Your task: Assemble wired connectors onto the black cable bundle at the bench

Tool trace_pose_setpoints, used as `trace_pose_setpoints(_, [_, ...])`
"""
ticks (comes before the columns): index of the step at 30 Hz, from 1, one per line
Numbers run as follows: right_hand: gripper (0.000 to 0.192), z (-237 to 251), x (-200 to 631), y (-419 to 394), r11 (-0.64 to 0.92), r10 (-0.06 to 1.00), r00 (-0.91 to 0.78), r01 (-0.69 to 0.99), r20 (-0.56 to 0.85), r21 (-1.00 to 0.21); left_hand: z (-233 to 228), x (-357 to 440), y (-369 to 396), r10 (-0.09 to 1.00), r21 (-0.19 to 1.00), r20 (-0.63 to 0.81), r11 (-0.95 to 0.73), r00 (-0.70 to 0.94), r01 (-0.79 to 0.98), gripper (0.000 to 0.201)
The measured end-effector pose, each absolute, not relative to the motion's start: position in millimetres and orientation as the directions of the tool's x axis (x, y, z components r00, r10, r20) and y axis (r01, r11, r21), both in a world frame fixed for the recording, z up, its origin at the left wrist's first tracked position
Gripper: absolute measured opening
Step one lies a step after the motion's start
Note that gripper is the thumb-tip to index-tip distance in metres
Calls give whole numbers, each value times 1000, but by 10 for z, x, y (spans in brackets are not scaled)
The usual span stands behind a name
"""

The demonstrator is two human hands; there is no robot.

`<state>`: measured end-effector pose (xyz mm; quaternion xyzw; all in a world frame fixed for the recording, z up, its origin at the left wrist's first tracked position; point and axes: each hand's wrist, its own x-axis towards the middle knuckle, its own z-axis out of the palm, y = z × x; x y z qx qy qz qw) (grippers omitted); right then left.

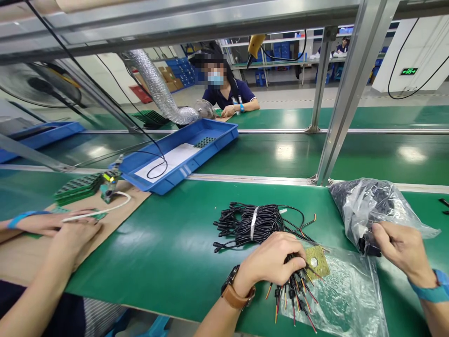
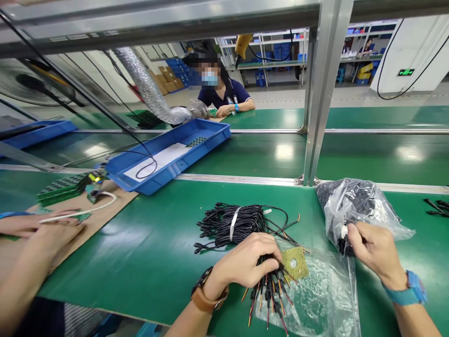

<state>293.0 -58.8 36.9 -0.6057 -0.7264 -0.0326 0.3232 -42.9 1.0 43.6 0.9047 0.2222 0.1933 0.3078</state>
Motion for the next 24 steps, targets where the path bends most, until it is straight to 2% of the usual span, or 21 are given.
trace_pose_setpoints(2, [41,305,3012,-540,236,909,-125,940,398,-245,441,-435,10,549,602,190,-720,814,346,23])
trace_pose_setpoints(5, [27,167,2994,-491,225,943,-186,967,277,-118,308,-308,-23,687,512,238,-689,686,513,24])
trace_pose_setpoints(8, [20,78,2916,-496,175,949,-164,985,268,-15,137,-114,-61,748,398,286,-661,599,635,22])
trace_pose_setpoints(11, [17,67,2865,-529,134,956,-133,991,262,15,54,19,-68,775,245,253,-630,579,737,22])
trace_pose_setpoints(13, [13,78,2845,-552,122,958,-127,992,256,36,58,42,-61,783,185,228,-619,579,764,19])
trace_pose_setpoints(15, [10,86,2826,-568,90,962,-109,992,249,84,95,12,-56,761,192,235,-646,605,739,15])
trace_pose_setpoints(18, [18,81,2795,-572,27,969,-57,992,239,127,178,-100,-59,684,317,266,-727,679,609,15])
trace_pose_setpoints(21, [25,69,2780,-565,27,970,-47,996,237,86,260,-223,-67,624,428,224,-753,749,499,18])
trace_pose_setpoints(24, [21,60,2789,-572,52,973,-63,997,222,56,315,-280,-73,582,430,144,-765,800,479,12])
